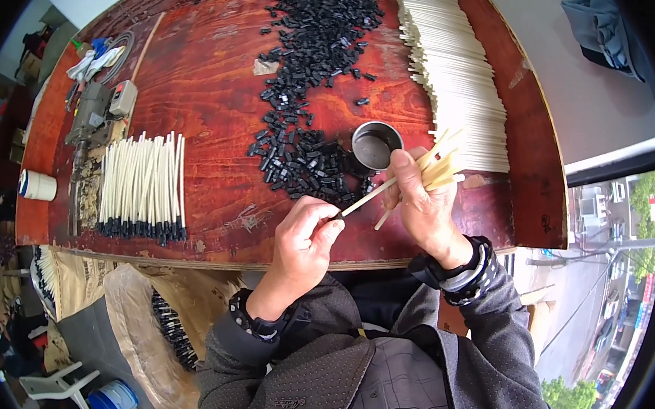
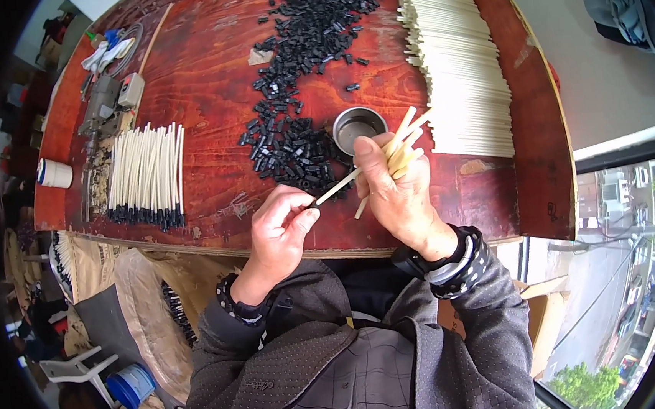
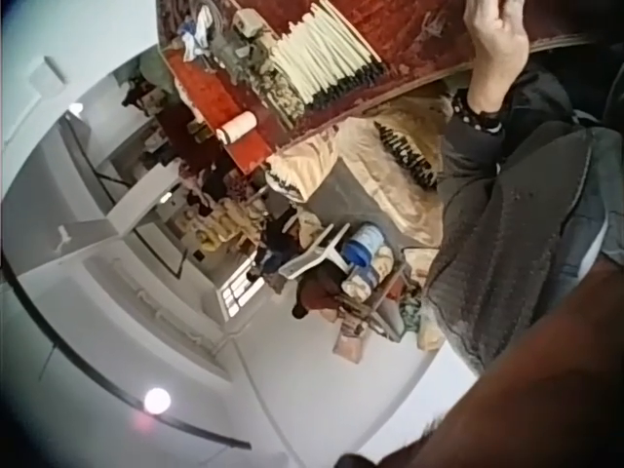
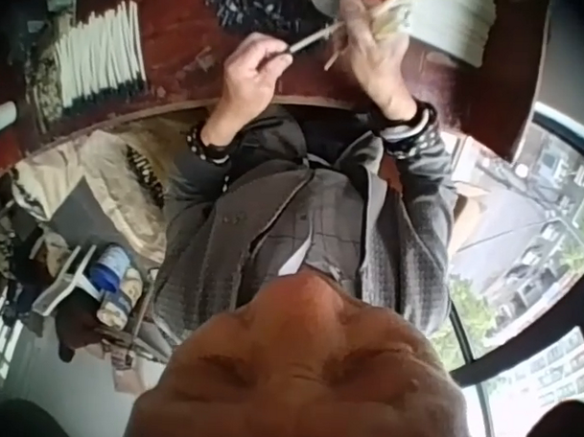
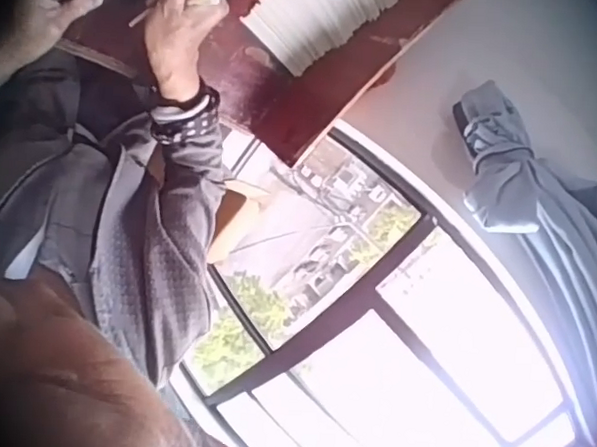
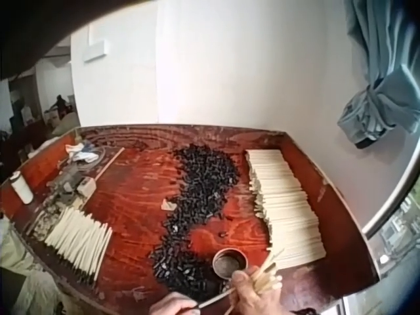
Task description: The person picks up a black plastic tip and a wooden stick, dips the stick into a metal cup, and joins the two pieces together before placing the assembly onto the table.
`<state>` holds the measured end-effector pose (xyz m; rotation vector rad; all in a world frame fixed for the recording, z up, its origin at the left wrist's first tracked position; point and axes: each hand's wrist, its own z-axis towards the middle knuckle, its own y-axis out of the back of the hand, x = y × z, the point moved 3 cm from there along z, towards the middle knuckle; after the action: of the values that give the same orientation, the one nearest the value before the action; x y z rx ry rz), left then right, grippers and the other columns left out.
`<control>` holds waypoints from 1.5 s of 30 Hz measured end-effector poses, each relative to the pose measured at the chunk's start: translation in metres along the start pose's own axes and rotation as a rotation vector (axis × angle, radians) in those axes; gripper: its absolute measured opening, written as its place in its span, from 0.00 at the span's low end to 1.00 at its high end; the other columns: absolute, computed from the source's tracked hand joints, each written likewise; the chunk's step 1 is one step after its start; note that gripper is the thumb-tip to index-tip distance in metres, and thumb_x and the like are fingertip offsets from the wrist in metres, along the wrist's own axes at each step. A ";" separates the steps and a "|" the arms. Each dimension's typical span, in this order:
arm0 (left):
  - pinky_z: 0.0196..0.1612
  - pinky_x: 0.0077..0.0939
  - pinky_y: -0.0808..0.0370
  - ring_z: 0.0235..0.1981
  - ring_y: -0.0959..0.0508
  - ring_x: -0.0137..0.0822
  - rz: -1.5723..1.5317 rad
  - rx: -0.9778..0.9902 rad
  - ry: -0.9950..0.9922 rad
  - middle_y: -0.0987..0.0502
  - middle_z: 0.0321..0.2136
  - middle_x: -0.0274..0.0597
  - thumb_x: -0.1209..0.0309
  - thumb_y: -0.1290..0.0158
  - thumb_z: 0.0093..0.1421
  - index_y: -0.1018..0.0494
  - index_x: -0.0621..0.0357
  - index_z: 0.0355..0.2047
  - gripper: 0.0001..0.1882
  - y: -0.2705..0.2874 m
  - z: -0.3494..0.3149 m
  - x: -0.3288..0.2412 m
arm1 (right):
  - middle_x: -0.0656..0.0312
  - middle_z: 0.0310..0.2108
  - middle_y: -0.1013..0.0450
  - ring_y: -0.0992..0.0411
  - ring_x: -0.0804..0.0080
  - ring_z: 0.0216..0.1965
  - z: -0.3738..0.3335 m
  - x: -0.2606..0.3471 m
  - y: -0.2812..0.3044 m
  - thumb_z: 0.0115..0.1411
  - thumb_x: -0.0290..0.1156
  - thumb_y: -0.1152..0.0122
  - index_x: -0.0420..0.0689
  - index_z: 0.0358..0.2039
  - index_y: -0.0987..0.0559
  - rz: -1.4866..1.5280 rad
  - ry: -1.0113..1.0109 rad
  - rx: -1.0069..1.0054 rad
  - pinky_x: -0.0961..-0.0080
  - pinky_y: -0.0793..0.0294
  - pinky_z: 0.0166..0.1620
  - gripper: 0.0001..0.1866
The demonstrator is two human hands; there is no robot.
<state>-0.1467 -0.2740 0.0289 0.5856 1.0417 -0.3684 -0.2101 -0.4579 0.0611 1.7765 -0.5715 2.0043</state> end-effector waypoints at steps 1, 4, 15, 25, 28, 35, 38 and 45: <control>0.32 0.24 0.27 0.29 0.25 0.29 0.011 -0.029 0.014 0.26 0.32 0.40 0.81 0.41 0.61 0.25 0.67 0.38 0.06 0.002 -0.001 0.000 | 0.66 0.17 0.31 0.33 0.79 0.15 -0.002 -0.001 -0.002 0.71 0.40 0.42 0.40 0.31 0.25 0.012 -0.002 0.017 0.81 0.36 0.18 0.16; 0.35 0.27 0.26 0.31 0.24 0.33 0.072 -0.111 0.040 0.25 0.33 0.42 0.81 0.40 0.59 0.25 0.67 0.37 0.06 0.026 -0.002 0.001 | 0.66 0.18 0.32 0.35 0.80 0.15 0.000 -0.007 0.010 0.71 0.39 0.41 0.41 0.31 0.25 -0.051 -0.121 0.009 0.81 0.37 0.19 0.15; 0.41 0.42 0.25 0.37 0.22 0.49 1.163 -0.576 0.248 0.24 0.34 0.50 0.76 0.46 0.62 0.24 0.64 0.39 0.06 0.263 -0.062 0.057 | 0.64 0.20 0.33 0.34 0.76 0.20 0.018 0.014 0.021 0.75 0.50 0.54 0.43 0.29 0.26 0.069 -0.041 0.136 0.77 0.34 0.26 0.25; 0.43 0.37 0.24 0.39 0.21 0.48 0.854 -0.385 0.038 0.23 0.36 0.50 0.77 0.44 0.63 0.22 0.65 0.42 0.08 0.153 -0.028 0.027 | 0.65 0.20 0.33 0.32 0.77 0.22 0.016 0.021 0.028 0.74 0.51 0.53 0.43 0.26 0.26 -0.174 -0.071 0.048 0.78 0.32 0.27 0.27; 0.41 0.34 0.22 0.37 0.20 0.47 0.522 -0.057 -0.048 0.22 0.39 0.50 0.79 0.45 0.63 0.22 0.65 0.43 0.09 0.068 -0.016 0.015 | 0.65 0.20 0.34 0.33 0.77 0.20 0.017 0.018 0.035 0.74 0.51 0.52 0.42 0.26 0.26 -0.128 -0.081 0.022 0.79 0.32 0.26 0.26; 0.35 0.41 0.21 0.36 0.21 0.50 0.555 0.184 -0.141 0.26 0.34 0.50 0.83 0.47 0.57 0.22 0.66 0.44 0.13 -0.009 -0.011 0.026 | 0.65 0.18 0.35 0.35 0.77 0.17 0.011 0.003 0.059 0.73 0.48 0.48 0.42 0.26 0.26 -0.116 -0.051 0.046 0.79 0.34 0.22 0.24; 0.34 0.43 0.22 0.35 0.22 0.51 0.569 0.207 -0.140 0.28 0.34 0.50 0.84 0.47 0.56 0.24 0.67 0.40 0.10 -0.012 -0.011 0.026 | 0.65 0.19 0.34 0.35 0.78 0.17 0.014 0.007 0.065 0.73 0.46 0.47 0.41 0.26 0.26 -0.073 -0.024 0.010 0.79 0.34 0.22 0.23; 0.37 0.43 0.23 0.35 0.23 0.55 0.451 0.210 -0.042 0.28 0.37 0.53 0.84 0.45 0.58 0.27 0.67 0.36 0.06 -0.010 -0.013 0.022 | 0.64 0.21 0.30 0.32 0.76 0.20 0.038 0.025 0.058 0.73 0.40 0.45 0.37 0.32 0.23 -0.408 0.186 -0.147 0.75 0.33 0.24 0.19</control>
<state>-0.1509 -0.2738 0.0014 0.9738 0.8059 -0.0906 -0.2134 -0.5263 0.0875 1.4603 -0.2625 1.7685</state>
